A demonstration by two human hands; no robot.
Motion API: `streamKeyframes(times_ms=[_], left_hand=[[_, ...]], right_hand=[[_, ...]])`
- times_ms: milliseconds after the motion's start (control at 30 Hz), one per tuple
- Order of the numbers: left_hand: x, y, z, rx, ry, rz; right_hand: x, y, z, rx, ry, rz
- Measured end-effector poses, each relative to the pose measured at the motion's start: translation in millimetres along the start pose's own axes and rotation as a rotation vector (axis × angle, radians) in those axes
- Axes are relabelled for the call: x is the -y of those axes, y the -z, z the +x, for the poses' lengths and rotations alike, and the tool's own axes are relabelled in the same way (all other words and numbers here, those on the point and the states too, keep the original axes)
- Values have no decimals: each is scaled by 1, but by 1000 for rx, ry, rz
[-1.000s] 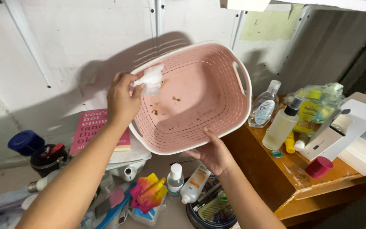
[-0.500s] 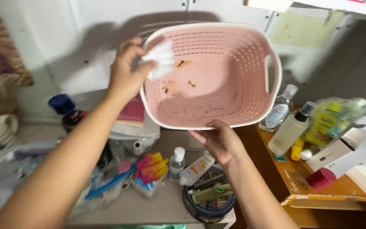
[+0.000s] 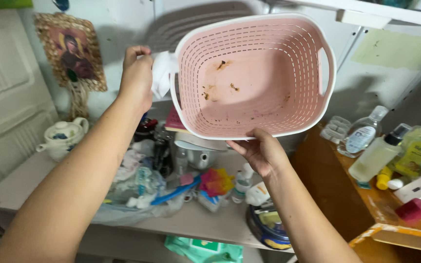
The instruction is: The person cleans a pink plastic laundry basket using a white wipe. They scrub the interior and exterior surfaces, including the bottom and sides, then place the basket on a shelf. Finally, they open a package of wipes and place a small bottle into the basket.
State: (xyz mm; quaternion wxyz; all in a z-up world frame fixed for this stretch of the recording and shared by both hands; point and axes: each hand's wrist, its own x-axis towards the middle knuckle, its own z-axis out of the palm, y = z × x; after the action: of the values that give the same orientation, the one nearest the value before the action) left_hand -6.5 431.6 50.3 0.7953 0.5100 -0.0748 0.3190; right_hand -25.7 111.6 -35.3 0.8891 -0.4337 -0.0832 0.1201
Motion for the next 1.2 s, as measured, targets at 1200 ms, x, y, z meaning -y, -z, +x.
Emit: streamKeyframes(times_ms=[1200], left_hand=[[-20,326,36,182,111,600]], right_hand=[[-203,-147,44,207,238,-107]])
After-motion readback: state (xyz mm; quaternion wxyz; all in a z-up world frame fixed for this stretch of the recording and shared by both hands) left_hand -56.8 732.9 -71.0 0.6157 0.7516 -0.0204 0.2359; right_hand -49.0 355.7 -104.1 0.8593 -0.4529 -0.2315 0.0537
